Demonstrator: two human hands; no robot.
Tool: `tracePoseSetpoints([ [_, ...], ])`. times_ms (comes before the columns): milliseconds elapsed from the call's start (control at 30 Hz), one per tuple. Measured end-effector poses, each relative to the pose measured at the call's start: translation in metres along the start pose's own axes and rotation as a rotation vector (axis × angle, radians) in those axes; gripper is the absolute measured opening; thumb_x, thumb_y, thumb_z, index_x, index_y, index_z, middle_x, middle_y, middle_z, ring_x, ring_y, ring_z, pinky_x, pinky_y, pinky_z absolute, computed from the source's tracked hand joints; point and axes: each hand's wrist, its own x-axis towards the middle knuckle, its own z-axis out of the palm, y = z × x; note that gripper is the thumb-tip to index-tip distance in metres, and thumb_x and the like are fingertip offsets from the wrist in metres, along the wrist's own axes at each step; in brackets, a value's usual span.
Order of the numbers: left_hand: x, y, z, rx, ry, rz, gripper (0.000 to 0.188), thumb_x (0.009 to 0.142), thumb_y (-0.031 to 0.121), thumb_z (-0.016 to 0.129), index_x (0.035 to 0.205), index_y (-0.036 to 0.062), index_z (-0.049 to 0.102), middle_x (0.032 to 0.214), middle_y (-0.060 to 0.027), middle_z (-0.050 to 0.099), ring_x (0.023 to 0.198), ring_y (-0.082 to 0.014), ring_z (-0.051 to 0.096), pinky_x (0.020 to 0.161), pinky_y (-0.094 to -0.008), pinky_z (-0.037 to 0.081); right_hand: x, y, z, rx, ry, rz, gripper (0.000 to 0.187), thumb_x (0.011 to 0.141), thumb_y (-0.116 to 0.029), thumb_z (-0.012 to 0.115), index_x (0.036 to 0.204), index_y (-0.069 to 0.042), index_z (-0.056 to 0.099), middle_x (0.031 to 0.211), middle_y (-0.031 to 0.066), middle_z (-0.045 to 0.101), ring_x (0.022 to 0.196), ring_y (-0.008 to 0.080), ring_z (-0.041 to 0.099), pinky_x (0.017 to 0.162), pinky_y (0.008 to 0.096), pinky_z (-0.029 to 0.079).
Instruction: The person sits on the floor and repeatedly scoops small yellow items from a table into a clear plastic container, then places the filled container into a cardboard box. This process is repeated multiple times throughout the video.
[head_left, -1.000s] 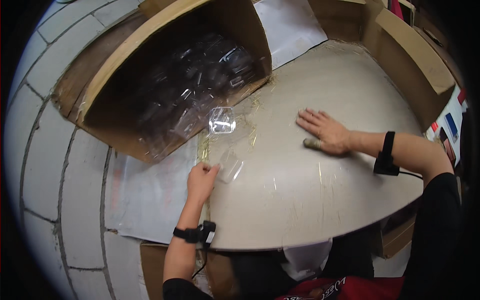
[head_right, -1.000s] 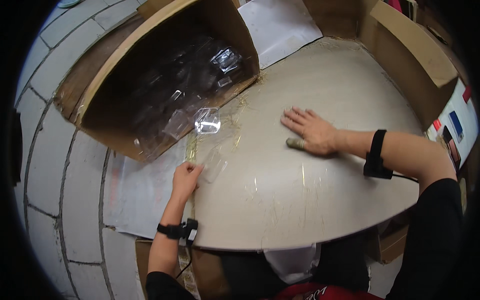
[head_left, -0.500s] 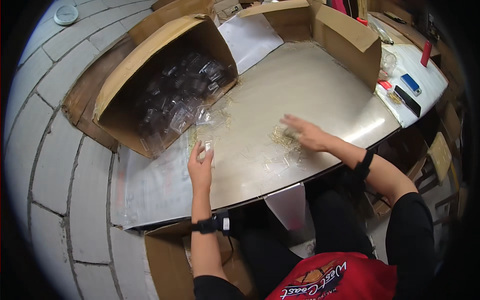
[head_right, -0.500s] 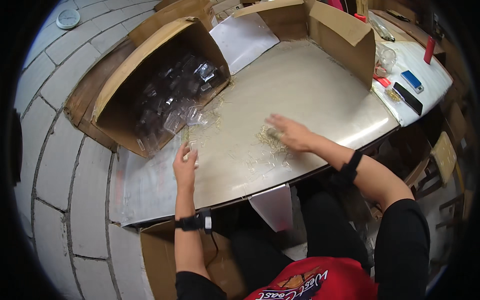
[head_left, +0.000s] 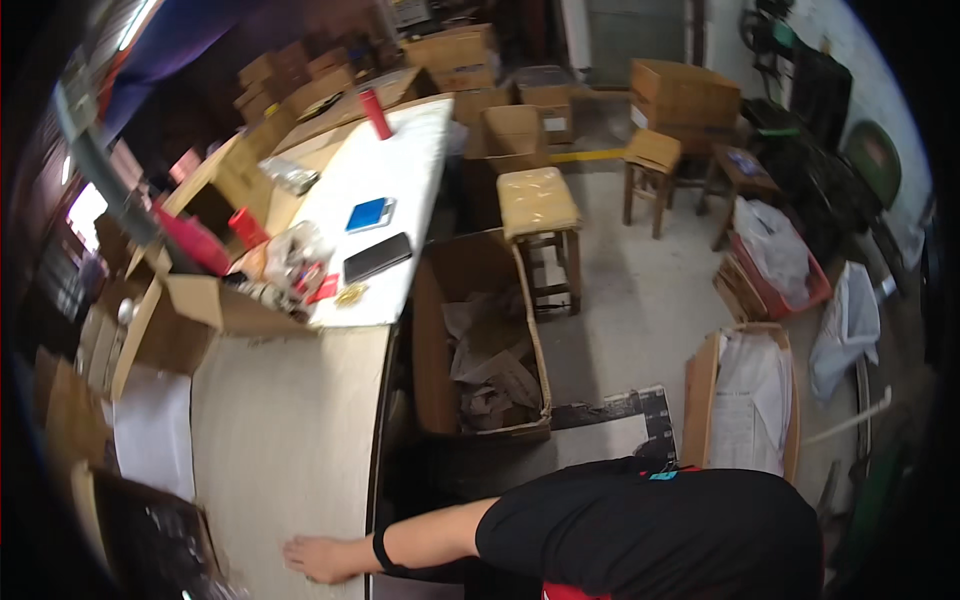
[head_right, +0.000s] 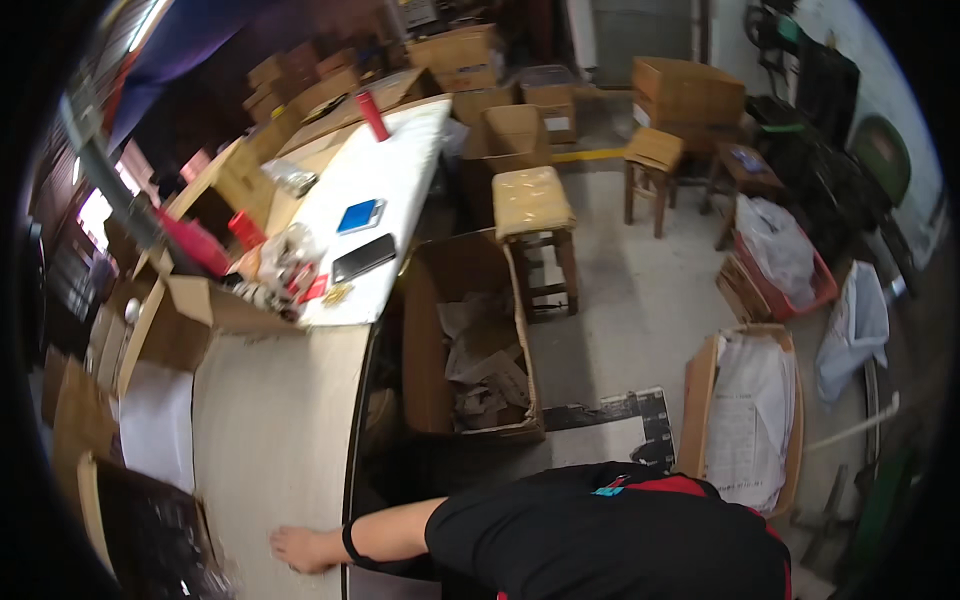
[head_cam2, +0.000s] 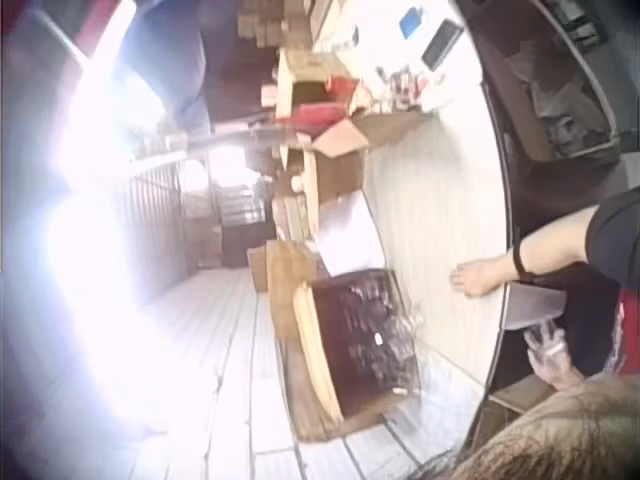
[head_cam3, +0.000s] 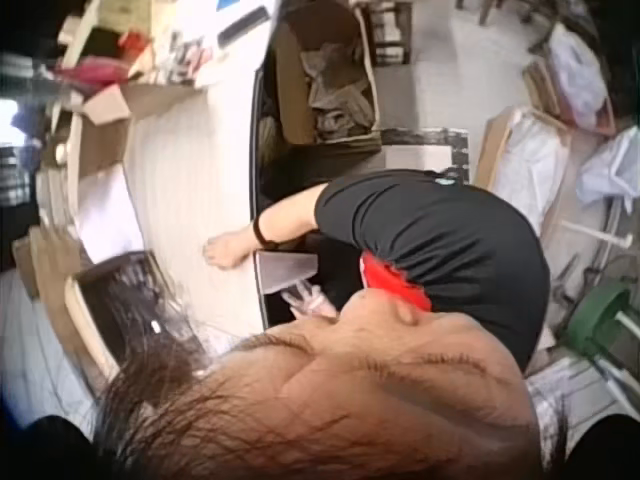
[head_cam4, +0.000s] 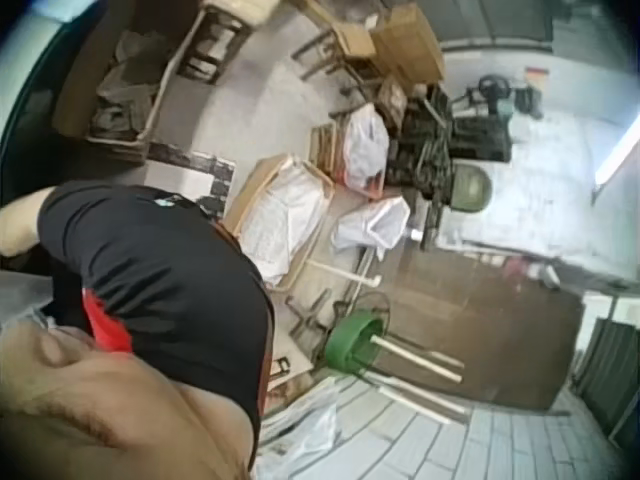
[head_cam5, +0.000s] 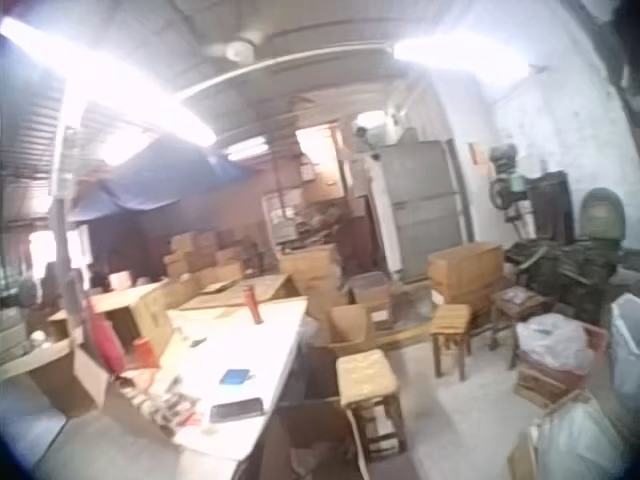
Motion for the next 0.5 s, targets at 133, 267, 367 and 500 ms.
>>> tracePoseSetpoints([
  [133,-0.003,-0.02,0.03,0.287,0.323,-0.136,0.056,0.095,0.04,0.042,0.143,0.0121,0.034,0.146,-0.0183,0.03,0.135,-0.0355,0.026,0.092,-0.0434,0.045,-0.006,0.005,-0.009,-0.1,-0.089,0.06,0.054,0.083,-0.023,0.047,0.128,0.006,0.046,0.14,0.0278,0.036,0.135,0.0363,0.028,0.112,0.0456,0.02],
  [267,-0.009,-0.01,0.013,0.515,0.575,-0.183,0.055,0.096,0.036,0.044,0.143,0.0104,0.033,0.144,-0.0187,0.033,0.133,-0.0351,0.031,0.092,-0.0412,0.045,-0.002,0.0,0.002,-0.028,-0.011,0.116,0.05,0.084,-0.021,0.048,0.125,0.008,0.047,0.138,0.0269,0.038,0.134,0.0357,0.031,0.112,0.0458,0.022],
  [367,-0.006,-0.054,0.068,1.254,0.402,-0.114,0.056,0.092,0.015,0.055,0.14,0.0034,0.031,0.137,-0.0197,0.041,0.121,-0.0338,0.047,0.104,-0.0373,0.034,-0.017,0.028,0.017,0.079,0.169,0.172,0.054,0.082,-0.021,0.054,0.127,0.008,0.045,0.137,0.0269,0.041,0.132,0.0352,0.034,0.113,0.0467,0.022],
  [500,-0.012,-0.042,-0.026,0.786,0.817,-0.171,0.052,0.096,0.036,0.044,0.131,-0.0019,0.041,0.124,-0.0239,0.054,0.085,-0.0384,0.067,0.066,-0.0335,0.056,-0.026,0.015,-0.013,0.022,0.089,0.281,0.052,0.083,-0.021,0.051,0.126,0.007,0.046,0.137,0.0268,0.041,0.13,0.037,0.037,0.112,0.0461,0.023],
])
